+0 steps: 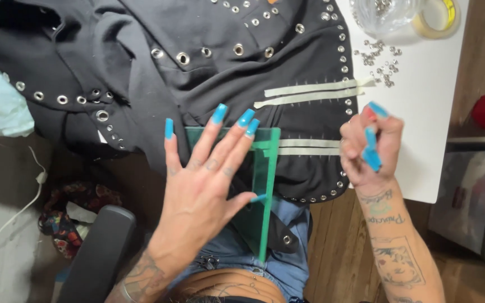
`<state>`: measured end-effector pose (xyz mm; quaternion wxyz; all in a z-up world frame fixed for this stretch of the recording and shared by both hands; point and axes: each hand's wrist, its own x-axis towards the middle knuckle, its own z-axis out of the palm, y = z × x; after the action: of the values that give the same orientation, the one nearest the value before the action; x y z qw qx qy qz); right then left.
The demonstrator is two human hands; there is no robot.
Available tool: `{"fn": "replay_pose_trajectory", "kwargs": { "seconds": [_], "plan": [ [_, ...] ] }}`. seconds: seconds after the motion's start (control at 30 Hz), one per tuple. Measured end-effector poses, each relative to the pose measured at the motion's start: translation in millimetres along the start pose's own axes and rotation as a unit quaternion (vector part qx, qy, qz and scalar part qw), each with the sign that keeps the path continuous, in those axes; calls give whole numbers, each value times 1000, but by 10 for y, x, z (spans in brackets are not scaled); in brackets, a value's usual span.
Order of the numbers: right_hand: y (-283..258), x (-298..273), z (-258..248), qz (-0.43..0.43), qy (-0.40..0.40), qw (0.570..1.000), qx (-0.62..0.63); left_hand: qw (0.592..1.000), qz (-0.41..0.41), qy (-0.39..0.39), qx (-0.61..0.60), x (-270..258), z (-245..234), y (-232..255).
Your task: Punching holes in a black garment using a rotary hole punch tool
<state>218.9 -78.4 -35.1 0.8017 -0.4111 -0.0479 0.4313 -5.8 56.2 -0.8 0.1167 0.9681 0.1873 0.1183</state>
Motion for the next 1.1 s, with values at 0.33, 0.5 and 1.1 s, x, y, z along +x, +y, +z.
{"fn": "replay_pose_trajectory", "kwargs": {
  "seconds": [0.33,0.5,1.1],
  "plan": [
    [-123,-9,164,12,75,997,-27,996,-39,-15,-83,265,-43,-34],
    [-118,-71,242,-38,66,978,-192,964,-20,-96,-249,297,-251,-154],
    [34,-209,360,-60,-226,689,-686,947,199,-43,-249,499,2,-429]
  ]
}}
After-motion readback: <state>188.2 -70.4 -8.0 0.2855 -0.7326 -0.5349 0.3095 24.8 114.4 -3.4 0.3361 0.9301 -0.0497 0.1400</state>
